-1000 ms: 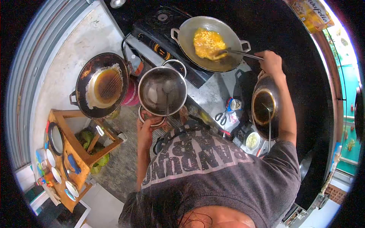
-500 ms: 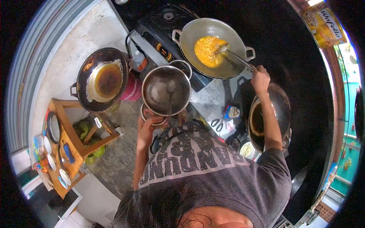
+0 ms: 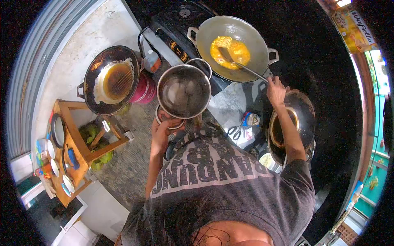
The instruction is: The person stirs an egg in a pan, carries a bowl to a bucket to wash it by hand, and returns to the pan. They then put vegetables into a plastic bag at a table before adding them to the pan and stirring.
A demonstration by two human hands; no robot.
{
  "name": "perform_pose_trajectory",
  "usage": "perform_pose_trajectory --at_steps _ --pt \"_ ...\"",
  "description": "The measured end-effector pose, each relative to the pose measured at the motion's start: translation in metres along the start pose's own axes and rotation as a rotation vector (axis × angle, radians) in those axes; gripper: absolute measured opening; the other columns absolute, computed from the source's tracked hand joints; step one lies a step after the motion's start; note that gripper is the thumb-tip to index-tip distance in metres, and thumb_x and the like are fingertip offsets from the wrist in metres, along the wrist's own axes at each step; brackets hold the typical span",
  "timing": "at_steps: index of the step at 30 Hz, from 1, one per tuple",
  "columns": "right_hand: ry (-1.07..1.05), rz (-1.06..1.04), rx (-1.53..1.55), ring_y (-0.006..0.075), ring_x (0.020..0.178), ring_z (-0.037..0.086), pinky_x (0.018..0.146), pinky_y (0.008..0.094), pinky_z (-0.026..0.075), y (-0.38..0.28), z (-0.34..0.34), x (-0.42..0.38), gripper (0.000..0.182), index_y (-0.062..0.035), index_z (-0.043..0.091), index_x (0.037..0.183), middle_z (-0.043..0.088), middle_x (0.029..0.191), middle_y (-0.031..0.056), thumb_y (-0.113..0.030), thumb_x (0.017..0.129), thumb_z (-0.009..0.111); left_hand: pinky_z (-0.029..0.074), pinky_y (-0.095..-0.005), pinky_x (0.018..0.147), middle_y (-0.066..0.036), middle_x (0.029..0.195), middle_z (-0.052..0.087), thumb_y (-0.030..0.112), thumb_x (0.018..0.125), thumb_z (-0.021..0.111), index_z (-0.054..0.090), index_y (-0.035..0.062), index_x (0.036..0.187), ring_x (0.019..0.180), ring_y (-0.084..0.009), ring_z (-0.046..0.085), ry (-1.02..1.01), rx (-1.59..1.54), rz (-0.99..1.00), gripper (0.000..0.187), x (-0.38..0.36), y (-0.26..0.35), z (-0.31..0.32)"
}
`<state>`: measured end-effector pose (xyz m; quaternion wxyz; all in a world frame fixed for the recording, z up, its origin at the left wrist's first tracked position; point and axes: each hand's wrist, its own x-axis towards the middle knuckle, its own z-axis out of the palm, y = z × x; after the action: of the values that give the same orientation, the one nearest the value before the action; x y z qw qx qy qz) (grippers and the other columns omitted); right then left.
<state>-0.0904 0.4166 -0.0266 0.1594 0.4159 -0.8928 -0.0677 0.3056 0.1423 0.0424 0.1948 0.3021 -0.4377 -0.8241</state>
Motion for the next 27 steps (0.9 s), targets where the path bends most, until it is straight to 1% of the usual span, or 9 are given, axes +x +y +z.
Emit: perform_pose_trajectory --at_steps 4,7,13,14,17,18,22,26,27 --pt "-0.146 0.129 0.187 0.0335 0.078 0.062 0.066 0.0409 0.051 -0.011 -0.007 0.001 0.034 -0.0138 0.054 0.109 0.058 0.096 0.0141 -0.014 0.076 0.061 0.057 -0.038 0.07 -0.02 0.095 0.063 0.007 0.085 0.041 0.04 0.0028 0.102 0.087 -0.0289 0.065 -0.033 -0.002 -0.053 0.018 0.007 0.002 -0.002" --pt "-0.116 0.308 0.362 0.0349 0.079 0.062 0.067 0.0423 0.05 -0.027 -0.02 0.005 0.03 -0.0127 0.056 0.107 0.063 0.088 0.0143 -0.021 0.079 0.062 0.058 -0.0378 0.07 -0.019 0.094 0.063 0.006 0.084 0.041 0.041 0.0026 0.101 0.086 -0.0287 0.065 -0.008 -0.04 -0.052 0.017 0.008 0.005 0.007" --pt "-0.163 0.508 0.563 0.0305 0.077 0.064 0.066 0.04 0.047 0.004 -0.074 0.011 0.037 -0.0112 0.059 0.104 0.065 0.081 0.0114 -0.033 0.075 0.067 0.058 -0.0378 0.07 -0.018 0.093 0.063 0.005 0.083 0.044 0.042 0.0025 0.098 0.086 -0.0285 0.065 0.014 -0.033 -0.066 0.015 0.005 0.009 0.009" --pt "-0.304 0.557 0.562 0.0276 0.077 0.064 0.068 0.0361 0.047 0.005 -0.095 0.017 0.037 -0.0108 0.058 0.105 0.065 0.083 0.0112 -0.031 0.076 0.069 0.058 -0.0376 0.071 -0.018 0.093 0.063 0.006 0.083 0.044 0.042 0.0025 0.098 0.086 -0.0285 0.065 0.011 -0.032 -0.059 0.015 0.005 0.008 0.008" --pt "-0.37 0.429 0.693 0.0277 0.079 0.063 0.071 0.0351 0.047 0.039 -0.07 0.011 0.034 -0.0119 0.058 0.106 0.066 0.087 0.013 -0.026 0.076 0.069 0.057 -0.0368 0.071 -0.018 0.093 0.063 0.006 0.084 0.045 0.042 0.0026 0.098 0.086 -0.0282 0.065 0.007 -0.044 -0.049 0.015 0.008 0.007 0.004" --pt "-0.34 0.425 0.713 0.0312 0.081 0.063 0.072 0.0378 0.047 0.037 -0.065 0.008 0.033 -0.0111 0.058 0.107 0.065 0.091 0.0159 -0.023 0.077 0.068 0.057 -0.0365 0.071 -0.019 0.093 0.063 0.006 0.084 0.045 0.042 0.0027 0.098 0.086 -0.028 0.066 0.011 -0.05 -0.053 0.015 0.008 0.006 0.002" --pt "-0.309 0.36 0.733 0.0367 0.091 0.061 0.079 0.0402 0.048 0.008 -0.035 0.009 0.039 -0.0069 0.056 0.112 0.063 0.1 0.02 -0.026 0.079 0.065 0.057 -0.0372 0.072 -0.02 0.096 0.063 0.006 0.084 0.044 0.039 0.0029 0.099 0.087 -0.0292 0.065 0.0 -0.029 -0.073 0.016 0.01 0.01 0.004" --pt "-0.072 0.335 0.664 0.0389 0.095 0.059 0.08 0.0435 0.047 -0.023 0.016 0.032 0.048 -0.0028 0.054 0.118 0.062 0.102 0.0218 -0.031 0.08 0.063 0.057 -0.0379 0.072 -0.021 0.097 0.062 0.005 0.085 0.042 0.039 0.0026 0.1 0.088 -0.0298 0.065 0.017 0.001 -0.07 0.016 0.011 0.014 0.003" --pt "-0.109 0.355 0.645 0.0393 0.095 0.059 0.08 0.0437 0.047 -0.029 0.015 0.035 0.047 -0.0038 0.054 0.118 0.061 0.103 0.0219 -0.03 0.08 0.063 0.057 -0.0379 0.072 -0.021 0.097 0.062 0.005 0.085 0.042 0.039 0.0024 0.1 0.088 -0.0298 0.065 0.017 0.002 -0.063 0.016 0.012 0.014 0.004"
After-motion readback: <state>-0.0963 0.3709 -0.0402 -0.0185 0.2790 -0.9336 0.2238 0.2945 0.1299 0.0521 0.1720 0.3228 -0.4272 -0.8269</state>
